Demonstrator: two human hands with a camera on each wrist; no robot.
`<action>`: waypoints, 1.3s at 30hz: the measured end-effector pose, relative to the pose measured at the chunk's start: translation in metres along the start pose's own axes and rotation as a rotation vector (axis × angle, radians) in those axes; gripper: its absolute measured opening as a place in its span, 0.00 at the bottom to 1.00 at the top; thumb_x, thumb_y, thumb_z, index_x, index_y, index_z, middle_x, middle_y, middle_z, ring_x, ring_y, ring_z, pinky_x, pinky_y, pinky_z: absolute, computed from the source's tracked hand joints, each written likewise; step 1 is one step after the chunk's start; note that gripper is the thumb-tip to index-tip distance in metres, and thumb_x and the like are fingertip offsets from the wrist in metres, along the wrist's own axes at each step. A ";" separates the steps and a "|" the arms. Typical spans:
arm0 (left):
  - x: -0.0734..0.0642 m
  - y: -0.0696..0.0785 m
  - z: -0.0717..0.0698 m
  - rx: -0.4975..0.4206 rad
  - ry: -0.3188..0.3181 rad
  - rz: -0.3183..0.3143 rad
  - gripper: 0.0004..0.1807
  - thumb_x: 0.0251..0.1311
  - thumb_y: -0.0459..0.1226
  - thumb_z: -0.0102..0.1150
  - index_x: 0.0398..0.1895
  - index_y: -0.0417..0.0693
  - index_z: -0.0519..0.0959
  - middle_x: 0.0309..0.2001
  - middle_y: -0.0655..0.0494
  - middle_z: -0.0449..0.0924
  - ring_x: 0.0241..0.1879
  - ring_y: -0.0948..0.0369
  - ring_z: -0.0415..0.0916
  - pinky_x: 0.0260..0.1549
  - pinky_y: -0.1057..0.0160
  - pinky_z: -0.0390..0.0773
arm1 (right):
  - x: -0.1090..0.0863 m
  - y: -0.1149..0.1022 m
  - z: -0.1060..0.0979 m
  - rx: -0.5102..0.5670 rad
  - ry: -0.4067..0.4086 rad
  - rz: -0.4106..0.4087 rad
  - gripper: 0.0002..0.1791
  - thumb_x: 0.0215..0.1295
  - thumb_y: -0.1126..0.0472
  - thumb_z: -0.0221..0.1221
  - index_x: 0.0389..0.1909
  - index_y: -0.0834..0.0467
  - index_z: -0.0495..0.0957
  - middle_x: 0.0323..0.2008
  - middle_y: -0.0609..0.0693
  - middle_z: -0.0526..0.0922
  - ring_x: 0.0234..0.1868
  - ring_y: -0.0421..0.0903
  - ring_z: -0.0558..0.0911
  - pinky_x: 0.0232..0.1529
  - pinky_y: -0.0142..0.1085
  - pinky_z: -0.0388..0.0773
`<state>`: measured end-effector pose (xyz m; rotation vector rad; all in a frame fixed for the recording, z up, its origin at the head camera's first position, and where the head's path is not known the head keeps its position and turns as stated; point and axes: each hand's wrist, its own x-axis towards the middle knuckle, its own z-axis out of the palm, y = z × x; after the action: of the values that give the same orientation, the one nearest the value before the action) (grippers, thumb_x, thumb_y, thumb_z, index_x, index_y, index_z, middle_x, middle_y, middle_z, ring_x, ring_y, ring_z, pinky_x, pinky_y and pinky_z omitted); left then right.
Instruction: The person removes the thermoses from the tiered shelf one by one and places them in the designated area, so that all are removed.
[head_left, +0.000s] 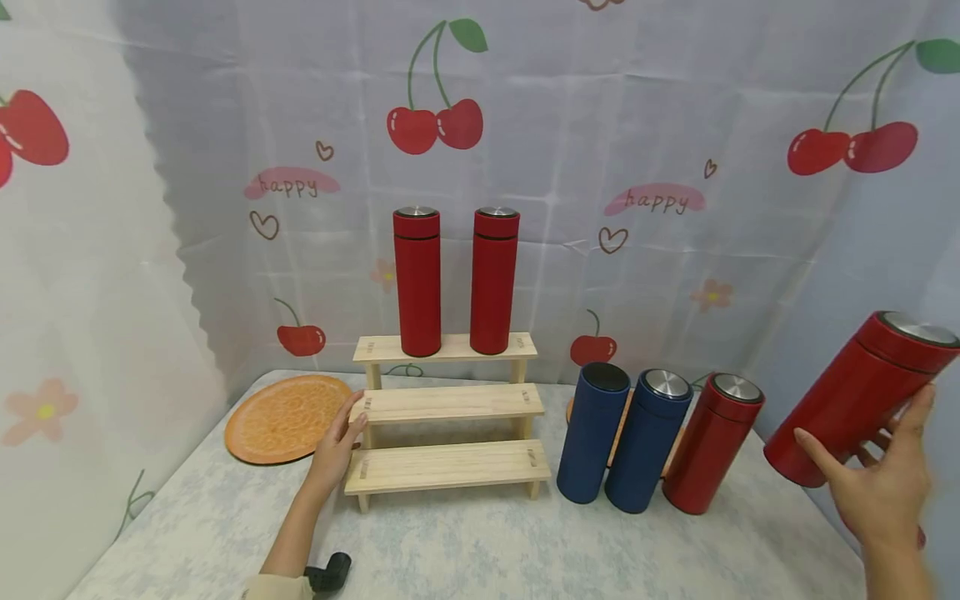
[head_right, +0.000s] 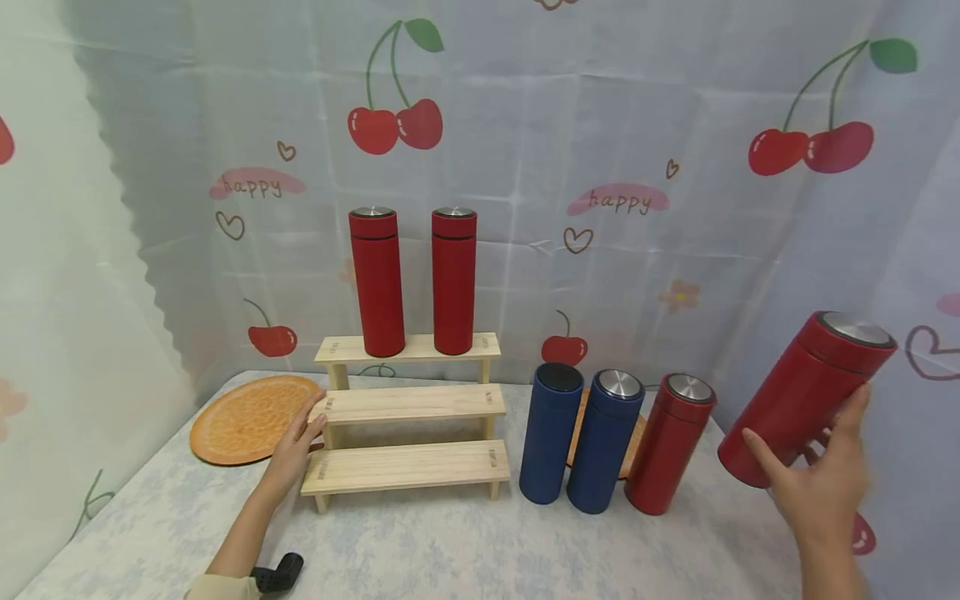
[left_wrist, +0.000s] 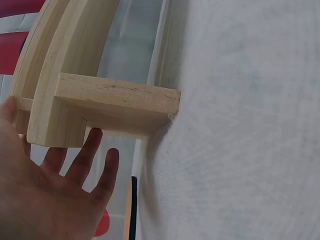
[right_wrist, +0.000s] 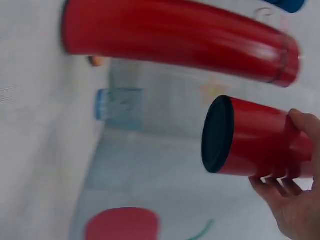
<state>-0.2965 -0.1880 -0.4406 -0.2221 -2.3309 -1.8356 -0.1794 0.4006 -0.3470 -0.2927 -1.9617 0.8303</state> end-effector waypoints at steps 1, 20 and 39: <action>0.002 -0.003 -0.001 -0.003 -0.001 -0.006 0.28 0.69 0.47 0.43 0.70 0.59 0.54 0.71 0.46 0.48 0.62 0.42 0.57 0.53 0.40 0.64 | 0.000 0.009 0.004 -0.006 -0.025 0.005 0.58 0.48 0.66 0.68 0.72 0.40 0.39 0.65 0.44 0.62 0.61 0.47 0.66 0.58 0.41 0.63; -0.003 0.006 0.000 -0.013 -0.002 -0.027 0.28 0.69 0.46 0.43 0.70 0.57 0.53 0.71 0.46 0.47 0.64 0.42 0.55 0.54 0.40 0.63 | -0.033 0.096 0.053 0.072 -0.220 0.004 0.64 0.44 0.74 0.69 0.73 0.43 0.35 0.57 0.62 0.63 0.45 0.32 0.67 0.33 0.11 0.61; -0.003 0.005 0.000 -0.006 0.001 -0.029 0.29 0.69 0.47 0.43 0.71 0.55 0.53 0.71 0.46 0.47 0.64 0.43 0.55 0.54 0.40 0.63 | -0.049 0.098 0.064 0.135 -0.199 0.054 0.68 0.38 0.80 0.68 0.72 0.41 0.36 0.56 0.51 0.65 0.46 0.28 0.66 0.37 0.13 0.64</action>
<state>-0.2922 -0.1867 -0.4361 -0.1888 -2.3399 -1.8563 -0.2205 0.4205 -0.4654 -0.1904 -2.0769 1.0560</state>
